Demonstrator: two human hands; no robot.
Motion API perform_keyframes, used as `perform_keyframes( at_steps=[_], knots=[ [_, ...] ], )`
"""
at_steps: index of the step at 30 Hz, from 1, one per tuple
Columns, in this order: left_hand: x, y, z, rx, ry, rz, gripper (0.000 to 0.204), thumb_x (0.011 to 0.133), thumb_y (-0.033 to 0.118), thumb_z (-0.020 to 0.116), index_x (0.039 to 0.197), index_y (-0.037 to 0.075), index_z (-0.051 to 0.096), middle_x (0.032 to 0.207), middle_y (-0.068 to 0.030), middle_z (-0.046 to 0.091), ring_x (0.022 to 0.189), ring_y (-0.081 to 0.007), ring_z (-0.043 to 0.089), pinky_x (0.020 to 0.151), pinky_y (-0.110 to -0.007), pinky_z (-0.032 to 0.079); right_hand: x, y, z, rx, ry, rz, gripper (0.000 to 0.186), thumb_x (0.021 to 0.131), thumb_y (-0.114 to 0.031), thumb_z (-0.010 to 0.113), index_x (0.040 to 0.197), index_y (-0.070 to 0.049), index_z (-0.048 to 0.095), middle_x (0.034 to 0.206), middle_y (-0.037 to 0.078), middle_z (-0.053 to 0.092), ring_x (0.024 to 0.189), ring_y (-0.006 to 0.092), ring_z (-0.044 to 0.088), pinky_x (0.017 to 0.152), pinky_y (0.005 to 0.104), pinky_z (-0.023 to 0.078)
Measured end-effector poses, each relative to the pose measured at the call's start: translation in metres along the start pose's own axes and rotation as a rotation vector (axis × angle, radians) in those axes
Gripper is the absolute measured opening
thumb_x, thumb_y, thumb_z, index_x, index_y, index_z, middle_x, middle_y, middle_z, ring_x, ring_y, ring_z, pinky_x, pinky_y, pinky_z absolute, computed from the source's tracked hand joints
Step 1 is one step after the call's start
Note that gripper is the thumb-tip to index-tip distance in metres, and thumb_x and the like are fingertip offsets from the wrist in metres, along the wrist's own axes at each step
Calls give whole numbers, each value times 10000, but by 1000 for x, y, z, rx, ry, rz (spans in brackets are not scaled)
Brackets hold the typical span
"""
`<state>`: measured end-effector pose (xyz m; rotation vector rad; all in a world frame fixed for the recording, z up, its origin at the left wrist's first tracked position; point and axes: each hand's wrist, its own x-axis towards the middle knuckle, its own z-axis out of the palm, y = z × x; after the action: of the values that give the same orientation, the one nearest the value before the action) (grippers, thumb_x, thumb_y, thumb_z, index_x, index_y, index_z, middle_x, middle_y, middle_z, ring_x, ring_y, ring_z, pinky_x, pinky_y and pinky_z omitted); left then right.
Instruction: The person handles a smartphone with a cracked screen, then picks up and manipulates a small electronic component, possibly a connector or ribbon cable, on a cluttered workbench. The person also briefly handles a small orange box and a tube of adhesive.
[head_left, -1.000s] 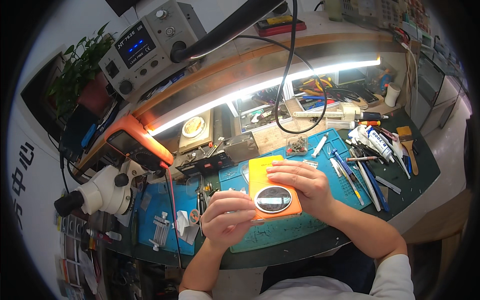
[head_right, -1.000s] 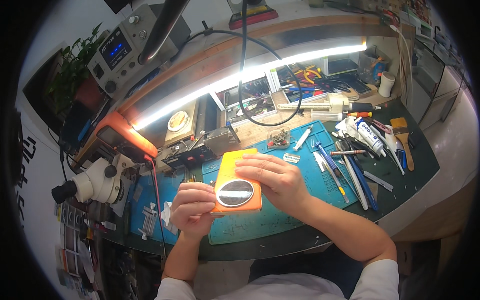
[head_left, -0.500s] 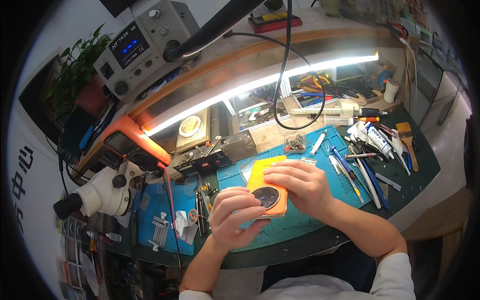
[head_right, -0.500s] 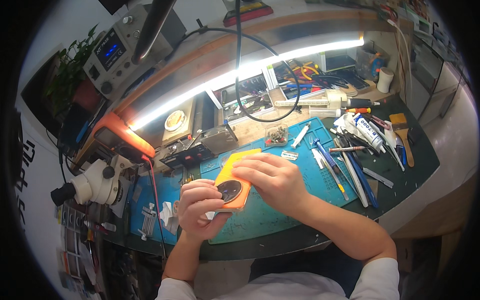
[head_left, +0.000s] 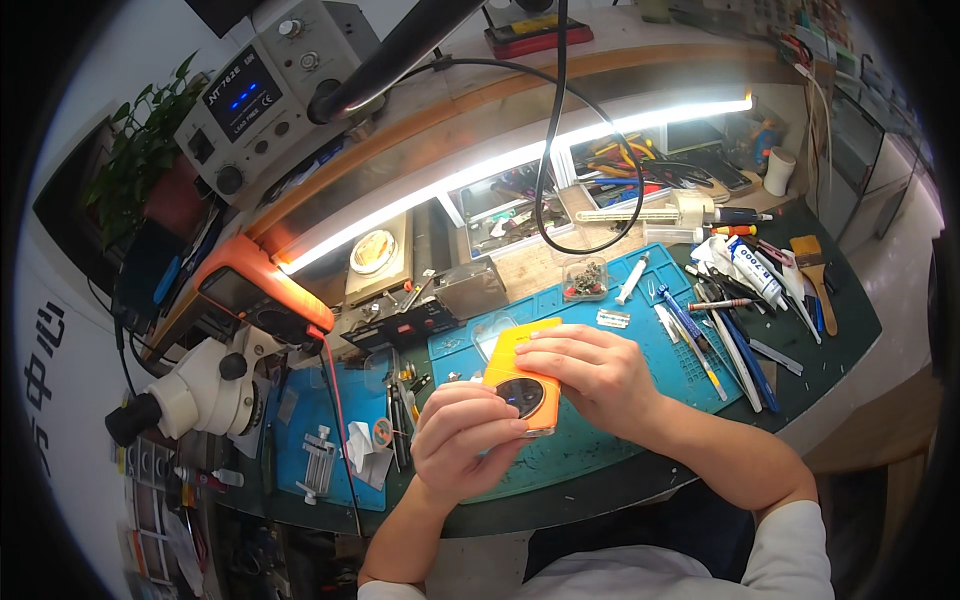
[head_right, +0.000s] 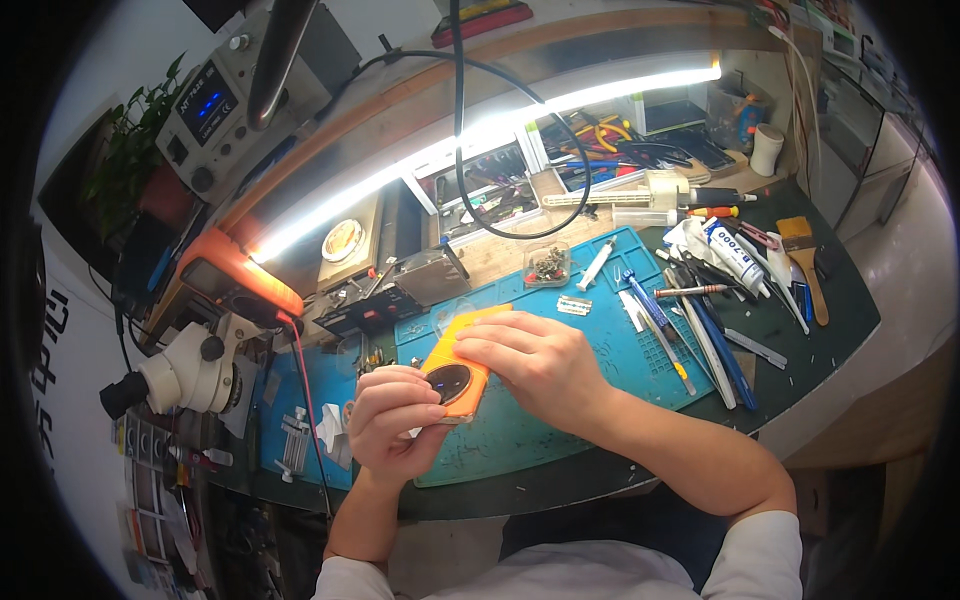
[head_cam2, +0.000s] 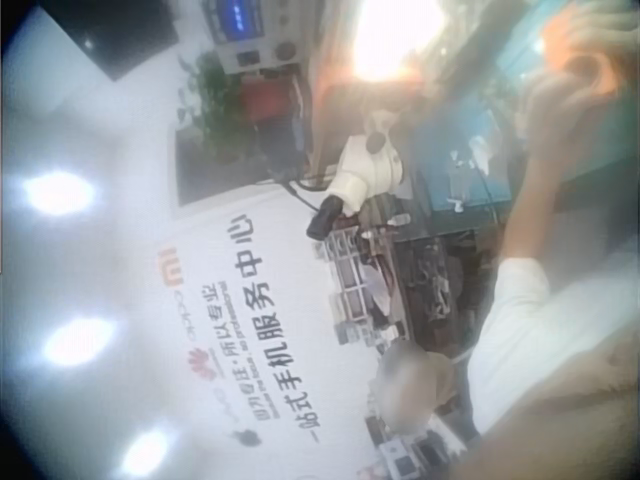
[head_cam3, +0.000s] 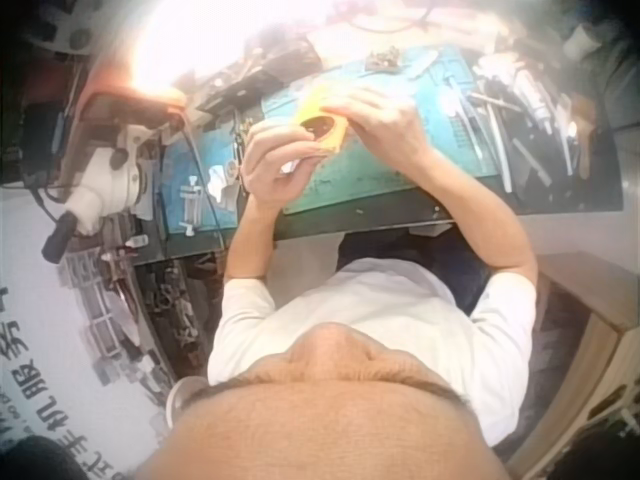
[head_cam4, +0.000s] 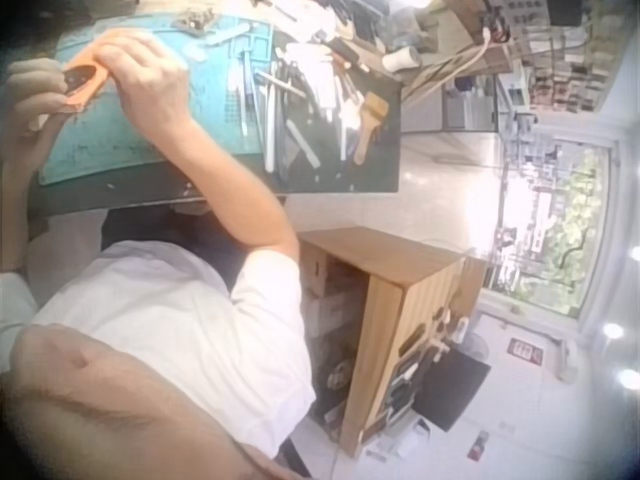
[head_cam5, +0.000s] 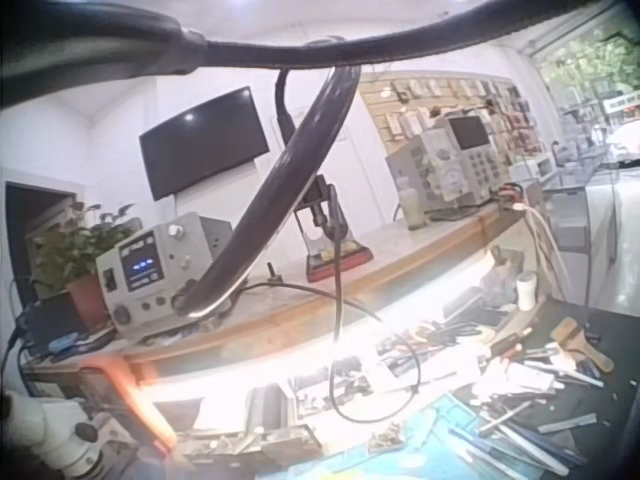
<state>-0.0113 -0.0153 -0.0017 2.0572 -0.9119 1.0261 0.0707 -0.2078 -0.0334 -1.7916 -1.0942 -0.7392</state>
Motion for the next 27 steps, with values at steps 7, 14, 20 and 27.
perform_keyframes(
  at_steps=[7, 14, 20, 27],
  knots=[
    [-1, 0, -1, 64, -26, 12, 292, 718, 93, 882, 978, 111, 750, 1029, -39, 670, 932, -235, 644, 796, -353, 560, 2, -1, -1, -30, 10, -16, 282, 782, -29, 701, 1053, -104, 712, 1075, 57, 746, 1037, 264, 717, 830, 369, 601],
    [6, 2, 2, 68, -29, -2, 269, 766, 84, 850, 1002, 91, 721, 1003, -54, 643, 927, -240, 633, 797, -353, 561, 1, -7, -7, -205, -30, -49, 319, 783, -95, 719, 1099, -122, 699, 1046, 10, 712, 1029, 211, 673, 839, 367, 523],
    [-9, -24, 3, -207, 351, -196, 263, 898, 201, 792, 1019, 70, 600, 999, -93, 618, 922, -213, 616, 928, -441, 549, 11, -11, -16, -97, 71, 1, 327, 776, -187, 827, 1066, -115, 692, 991, 12, 700, 945, 216, 679, 792, 362, 536],
    [3, -28, -9, -135, 334, -136, 336, 959, 298, 728, 1061, 92, 483, 1088, -68, 550, 1000, -181, 556, 1138, -513, 405, 13, -2, -27, 21, 131, -81, 267, 763, -104, 829, 1003, -78, 715, 973, 51, 748, 857, 232, 719, 716, 313, 587]
  ],
)
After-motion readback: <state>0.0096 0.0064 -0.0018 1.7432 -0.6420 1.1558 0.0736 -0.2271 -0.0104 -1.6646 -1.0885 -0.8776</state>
